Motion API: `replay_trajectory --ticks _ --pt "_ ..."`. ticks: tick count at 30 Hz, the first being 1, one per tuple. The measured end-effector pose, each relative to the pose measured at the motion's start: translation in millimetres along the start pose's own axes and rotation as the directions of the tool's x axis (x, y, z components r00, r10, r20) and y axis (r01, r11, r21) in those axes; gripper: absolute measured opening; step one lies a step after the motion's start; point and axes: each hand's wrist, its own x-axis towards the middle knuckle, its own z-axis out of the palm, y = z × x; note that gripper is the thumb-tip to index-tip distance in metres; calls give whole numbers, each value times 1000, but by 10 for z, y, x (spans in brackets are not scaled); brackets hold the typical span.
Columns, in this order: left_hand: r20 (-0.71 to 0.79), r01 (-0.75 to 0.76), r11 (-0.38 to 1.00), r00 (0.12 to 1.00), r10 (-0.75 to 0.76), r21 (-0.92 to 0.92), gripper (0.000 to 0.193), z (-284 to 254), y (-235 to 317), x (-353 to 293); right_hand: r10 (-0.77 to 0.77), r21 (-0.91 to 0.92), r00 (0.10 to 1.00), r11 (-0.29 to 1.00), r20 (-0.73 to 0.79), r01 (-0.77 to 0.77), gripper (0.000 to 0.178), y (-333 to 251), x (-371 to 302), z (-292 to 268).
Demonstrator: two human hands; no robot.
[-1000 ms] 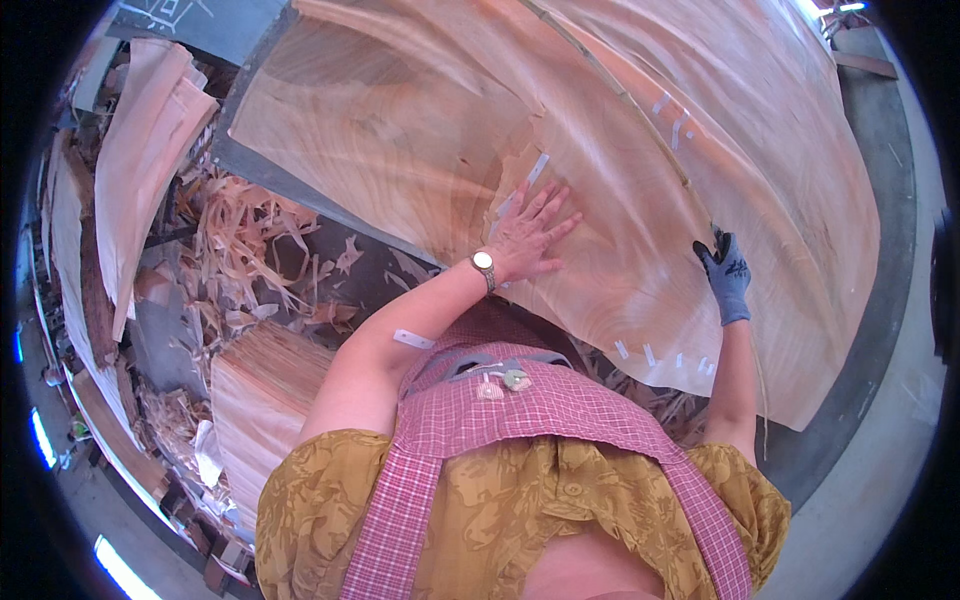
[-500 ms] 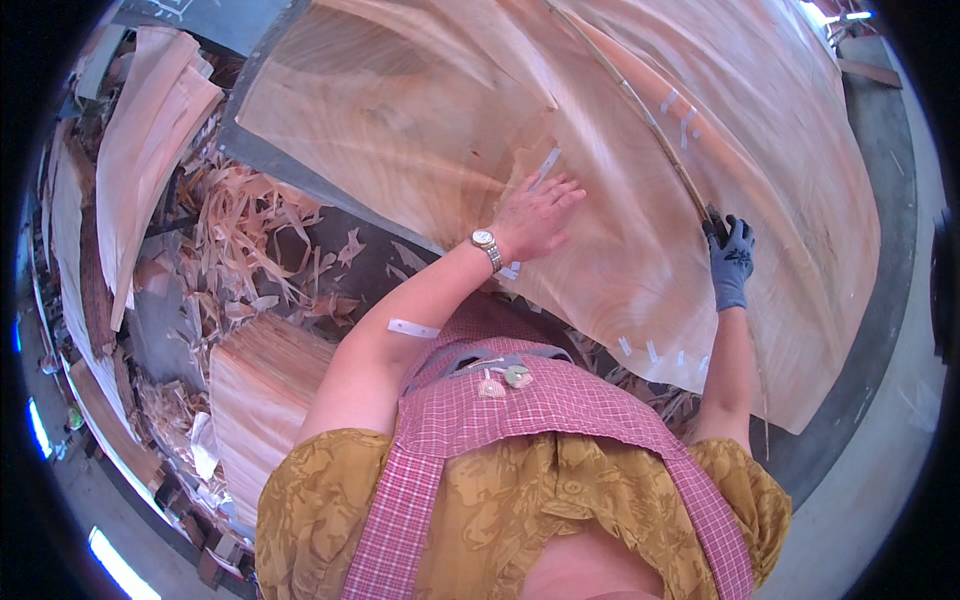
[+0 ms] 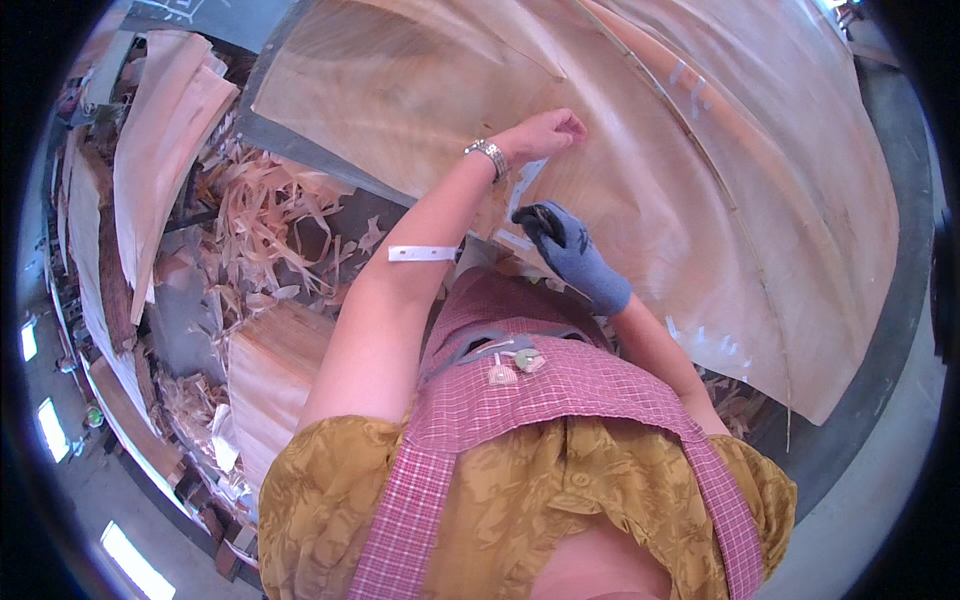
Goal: The person uses a utility knife to cut thin sheets of wood veneer on a workbench, removing small strips and trimming the edges.
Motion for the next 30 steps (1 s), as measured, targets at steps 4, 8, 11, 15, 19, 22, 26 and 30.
replay_trajectory --ticks 4,8,11,15,19,22,26,30 --pt "34 131 989 991 -129 -74 31 -66 147 -17 -163 164 987 973 -13 163 27 -135 170 295" --pt "38 194 977 981 -191 -86 34 -80 224 -41 -5 540 998 841 60 -29 32 -218 235 487" --pt "22 229 966 973 -228 -118 36 -78 227 -18 139 719 970 652 199 -241 34 -172 268 501" --pt "2 235 964 972 -237 -126 38 -77 199 8 33 719 973 669 228 -192 39 -184 244 460" --pt "4 239 961 971 -241 -138 39 -56 219 14 28 626 965 757 260 -190 32 -334 201 383" --pt "-14 185 977 982 -187 -104 38 -44 158 27 72 571 944 781 321 -253 25 -459 135 280" --pt "-102 38 999 994 -36 18 38 61 -102 33 70 378 858 877 508 -296 27 -651 5 -47" --pt "-182 -135 920 960 214 368 37 265 -177 -148 203 248 710 843 674 -477 30 -1105 -153 -599"
